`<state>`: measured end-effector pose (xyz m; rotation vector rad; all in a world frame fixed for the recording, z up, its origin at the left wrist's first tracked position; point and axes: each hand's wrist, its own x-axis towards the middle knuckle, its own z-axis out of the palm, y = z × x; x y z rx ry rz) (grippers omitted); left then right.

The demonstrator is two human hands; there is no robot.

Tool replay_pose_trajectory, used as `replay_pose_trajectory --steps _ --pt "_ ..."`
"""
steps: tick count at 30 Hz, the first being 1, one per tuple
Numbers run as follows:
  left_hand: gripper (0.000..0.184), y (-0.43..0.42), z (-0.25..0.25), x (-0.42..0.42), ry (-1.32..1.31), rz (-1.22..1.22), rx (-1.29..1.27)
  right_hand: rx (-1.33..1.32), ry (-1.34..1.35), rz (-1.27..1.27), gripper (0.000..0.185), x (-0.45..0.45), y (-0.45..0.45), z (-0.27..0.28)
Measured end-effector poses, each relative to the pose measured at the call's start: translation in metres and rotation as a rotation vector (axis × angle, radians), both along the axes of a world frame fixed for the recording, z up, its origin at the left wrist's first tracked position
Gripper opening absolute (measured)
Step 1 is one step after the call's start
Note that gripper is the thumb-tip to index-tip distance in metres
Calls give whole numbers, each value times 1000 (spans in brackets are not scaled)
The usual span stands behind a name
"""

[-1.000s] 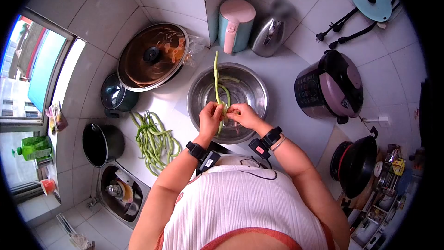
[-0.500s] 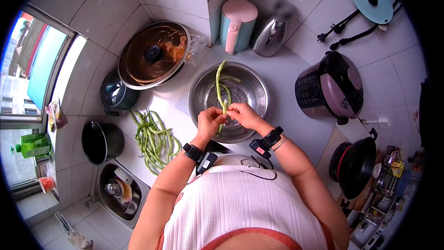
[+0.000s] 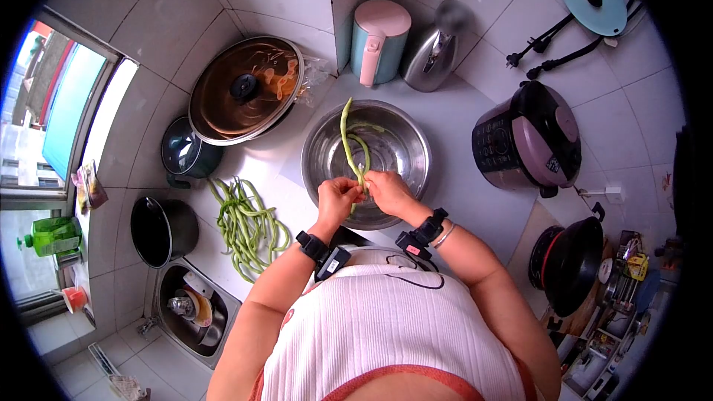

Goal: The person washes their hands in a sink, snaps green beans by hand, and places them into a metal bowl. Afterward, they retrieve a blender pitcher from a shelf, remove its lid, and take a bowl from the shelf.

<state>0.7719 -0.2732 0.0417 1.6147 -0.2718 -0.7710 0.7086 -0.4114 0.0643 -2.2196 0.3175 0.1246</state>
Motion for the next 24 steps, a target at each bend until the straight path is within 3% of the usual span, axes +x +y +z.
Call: replay_pose_trajectory --steps 7,9,13,16,18,20,22,24 --pt "8 0 4 3 -152 -46 123 -56 -86 -44 13 1 5 0" --pt "9 0 3 7 11 -11 0 88 -151 -114 12 2 3 -2" --pt "8 -1 6 11 32 -7 -93 292 -167 -170 8 7 -2 -5" --pt "5 1 8 13 -68 -64 -38 484 -133 -138 8 8 -4 -11" --pt "3 3 12 14 -428 -155 71 531 -109 -107 9 8 -7 -16" --pt "6 3 15 16 -498 -157 25 577 -85 -72 12 8 -12 -19" --pt "9 2 16 19 -568 -158 -20 246 -179 11 14 10 -15 -8" --pt "12 1 12 20 -644 -142 24 265 -143 -4 15 10 -17 -7"
